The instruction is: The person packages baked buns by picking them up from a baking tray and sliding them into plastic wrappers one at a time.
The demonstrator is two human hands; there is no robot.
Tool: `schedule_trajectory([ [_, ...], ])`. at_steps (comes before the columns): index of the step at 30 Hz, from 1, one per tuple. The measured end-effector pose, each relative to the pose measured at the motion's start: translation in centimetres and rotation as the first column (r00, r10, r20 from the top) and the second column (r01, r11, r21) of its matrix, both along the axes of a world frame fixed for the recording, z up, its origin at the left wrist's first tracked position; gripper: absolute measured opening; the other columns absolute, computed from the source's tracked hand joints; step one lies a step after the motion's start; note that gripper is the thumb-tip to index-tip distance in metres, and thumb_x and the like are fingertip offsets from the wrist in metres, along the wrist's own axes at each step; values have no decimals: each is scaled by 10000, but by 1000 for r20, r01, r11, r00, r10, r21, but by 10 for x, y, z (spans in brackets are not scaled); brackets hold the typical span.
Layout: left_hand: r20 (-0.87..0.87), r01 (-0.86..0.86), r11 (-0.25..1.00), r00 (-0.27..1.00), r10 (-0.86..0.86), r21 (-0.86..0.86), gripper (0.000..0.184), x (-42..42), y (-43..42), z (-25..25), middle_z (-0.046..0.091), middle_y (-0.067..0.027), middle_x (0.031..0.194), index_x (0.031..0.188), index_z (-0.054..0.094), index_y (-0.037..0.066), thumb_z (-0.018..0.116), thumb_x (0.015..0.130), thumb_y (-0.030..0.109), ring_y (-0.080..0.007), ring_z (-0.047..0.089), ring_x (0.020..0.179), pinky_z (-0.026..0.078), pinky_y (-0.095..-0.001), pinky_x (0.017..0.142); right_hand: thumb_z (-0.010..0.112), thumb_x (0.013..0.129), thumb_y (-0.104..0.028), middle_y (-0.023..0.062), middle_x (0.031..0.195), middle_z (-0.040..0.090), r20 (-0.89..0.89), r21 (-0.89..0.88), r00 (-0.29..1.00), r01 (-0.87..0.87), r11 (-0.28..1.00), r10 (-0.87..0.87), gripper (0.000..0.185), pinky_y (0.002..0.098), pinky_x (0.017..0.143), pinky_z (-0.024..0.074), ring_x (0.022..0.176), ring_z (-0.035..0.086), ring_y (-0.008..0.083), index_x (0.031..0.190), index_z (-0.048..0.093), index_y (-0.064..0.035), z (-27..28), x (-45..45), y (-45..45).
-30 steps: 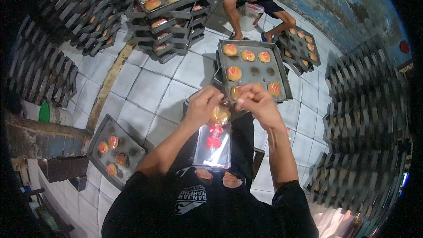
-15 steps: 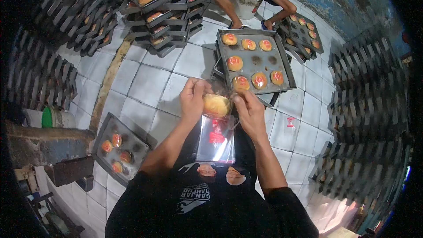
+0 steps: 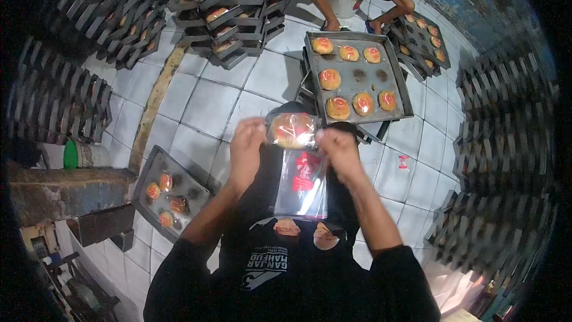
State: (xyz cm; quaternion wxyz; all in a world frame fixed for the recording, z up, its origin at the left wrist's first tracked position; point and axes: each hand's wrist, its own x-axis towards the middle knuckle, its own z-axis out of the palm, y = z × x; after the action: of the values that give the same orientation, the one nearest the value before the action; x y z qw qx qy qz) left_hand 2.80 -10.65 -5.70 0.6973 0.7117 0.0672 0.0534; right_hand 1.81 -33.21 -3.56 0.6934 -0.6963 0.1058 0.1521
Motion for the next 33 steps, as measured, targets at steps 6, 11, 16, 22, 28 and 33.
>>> schedule_trajectory([
  [6,-133,169,923,965,-226,-346,175,12,6,-50,620,-43,1025,906,642,-15,618,991,136,-97,548,854,430,-246,819,605,1019,-252,106,862,711,-236,413,964,211,886,-120,264,294,663,572,723,685,163,1029,667,4,-11,-40,17],
  [11,-34,144,916,985,-169,-374,314,42,-47,13,619,-89,1247,1258,597,-3,630,999,172,-142,587,1105,449,-295,984,597,1032,-209,10,764,577,381,-76,847,428,900,-371,298,265,672,511,700,627,111,795,613,-29,-15,19,-38],
  [16,124,349,794,878,-463,498,426,-19,-23,8,505,-184,1476,1334,585,46,670,922,114,-358,467,1374,396,-435,1120,726,900,-158,280,1342,563,428,-804,897,323,500,111,526,454,1014,470,1235,568,426,1346,518,26,-39,24,-87],
  [22,183,202,440,703,-687,875,458,-49,-2,2,473,-139,1524,1249,710,177,731,800,90,-450,395,1418,389,-547,1122,763,860,-214,227,1323,594,458,-670,811,46,741,363,520,438,1102,416,1236,578,379,1284,573,18,-9,-60,-37],
  [28,-26,620,778,784,-621,99,361,-59,-16,15,599,-157,1399,1248,729,136,708,888,112,-347,555,1290,460,-457,1065,750,850,-81,124,976,680,354,-723,795,-102,683,493,217,400,871,531,918,672,306,1041,671,-16,53,-86,-52],
  [33,-566,782,605,432,-702,-152,305,-32,-20,35,721,-171,1126,1153,728,-4,700,937,210,-125,688,965,547,-293,818,660,953,-145,90,773,660,41,529,993,71,846,-109,172,322,687,564,749,665,197,1066,631,-19,-11,-75,-151],
])
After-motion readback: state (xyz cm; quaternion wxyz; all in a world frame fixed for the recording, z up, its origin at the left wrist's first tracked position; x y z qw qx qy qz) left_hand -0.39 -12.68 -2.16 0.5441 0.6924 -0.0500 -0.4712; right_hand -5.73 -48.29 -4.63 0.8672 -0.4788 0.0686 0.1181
